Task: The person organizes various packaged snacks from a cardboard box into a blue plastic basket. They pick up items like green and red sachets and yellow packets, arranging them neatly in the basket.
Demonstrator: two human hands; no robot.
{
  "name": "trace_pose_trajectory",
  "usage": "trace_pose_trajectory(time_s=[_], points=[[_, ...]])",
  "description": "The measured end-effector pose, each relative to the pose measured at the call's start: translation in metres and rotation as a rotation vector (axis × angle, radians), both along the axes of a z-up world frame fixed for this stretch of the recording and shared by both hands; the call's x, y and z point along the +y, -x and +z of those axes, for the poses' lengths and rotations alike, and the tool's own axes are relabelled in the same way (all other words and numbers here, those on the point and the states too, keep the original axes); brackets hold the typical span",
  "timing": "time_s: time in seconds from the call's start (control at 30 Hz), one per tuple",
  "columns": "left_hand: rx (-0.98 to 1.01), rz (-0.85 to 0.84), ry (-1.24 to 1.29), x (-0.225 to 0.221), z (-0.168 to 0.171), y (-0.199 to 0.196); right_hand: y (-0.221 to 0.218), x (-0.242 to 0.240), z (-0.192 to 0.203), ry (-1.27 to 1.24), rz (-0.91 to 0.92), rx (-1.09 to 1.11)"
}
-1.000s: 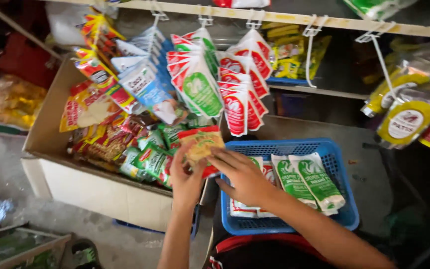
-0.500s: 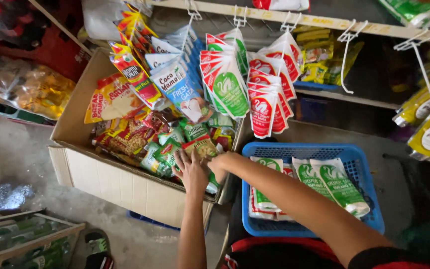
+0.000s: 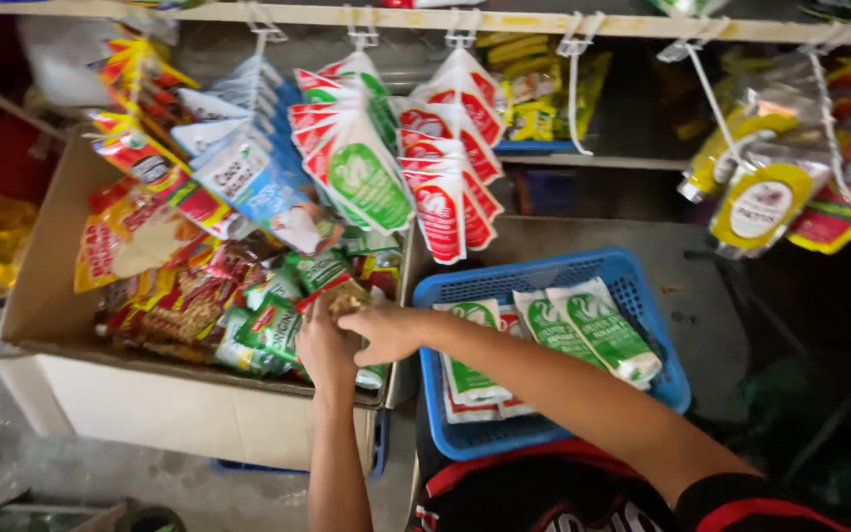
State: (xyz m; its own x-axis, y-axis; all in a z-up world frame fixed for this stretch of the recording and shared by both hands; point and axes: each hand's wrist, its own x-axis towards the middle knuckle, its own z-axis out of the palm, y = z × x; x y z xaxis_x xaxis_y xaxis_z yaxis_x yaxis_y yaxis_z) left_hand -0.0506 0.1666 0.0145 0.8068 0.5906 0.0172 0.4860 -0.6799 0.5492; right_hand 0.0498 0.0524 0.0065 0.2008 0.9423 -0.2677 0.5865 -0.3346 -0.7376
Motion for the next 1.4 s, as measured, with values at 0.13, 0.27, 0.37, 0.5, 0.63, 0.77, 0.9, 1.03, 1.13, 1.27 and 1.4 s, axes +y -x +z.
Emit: trace_pose_trajectory(time_s=[0.13, 0.27, 0.37, 0.5, 0.63, 0.77, 0.9, 1.03, 1.13, 1.27, 1.4], points=[[-0.236, -0.102, 0.205, -0.045, 0.044, -0.007, -0.016, -0.071, 0.052, -0.366, -0.077, 0.215], [-0.119, -0.252, 0.082, -0.104, 0.072, -0.014, -0.018, -0.146, 0.065, -0.332, -0.341, 0.514], [0.121, -0.301, 0.005, -0.135, 0.081, -0.015, 0.002, -0.181, 0.056, -0.189, -0.594, 0.321], [0.297, -0.368, -0.076, -0.153, 0.078, -0.018, 0.037, -0.199, 0.043, -0.057, -0.87, 0.127], [0.43, -0.467, -0.057, -0.174, 0.02, -0.017, 0.045, -0.202, 0.023, -0.07, -0.939, 0.116], [0.224, -0.492, -0.161, -0.176, 0.025, -0.018, 0.042, -0.212, 0.001, -0.161, -0.983, 0.16], [0.192, -0.517, 0.064, -0.172, 0.032, -0.012, 0.039, -0.225, -0.017, -0.387, -0.909, 0.311], [0.07, -0.481, 0.202, -0.167, 0.05, -0.015, 0.039, -0.225, -0.014, -0.367, -1.079, 0.494], [-0.133, -0.42, 0.376, -0.166, 0.066, -0.014, 0.043, -0.22, 0.014, -0.443, -1.142, 0.58], [-0.042, -0.328, 0.618, -0.151, 0.071, -0.005, 0.037, -0.213, 0.076, -0.551, -1.031, 0.742], [-0.523, -0.255, 1.154, -0.124, 0.045, 0.02, 0.023, -0.188, 0.117, -0.646, -0.852, 0.903]])
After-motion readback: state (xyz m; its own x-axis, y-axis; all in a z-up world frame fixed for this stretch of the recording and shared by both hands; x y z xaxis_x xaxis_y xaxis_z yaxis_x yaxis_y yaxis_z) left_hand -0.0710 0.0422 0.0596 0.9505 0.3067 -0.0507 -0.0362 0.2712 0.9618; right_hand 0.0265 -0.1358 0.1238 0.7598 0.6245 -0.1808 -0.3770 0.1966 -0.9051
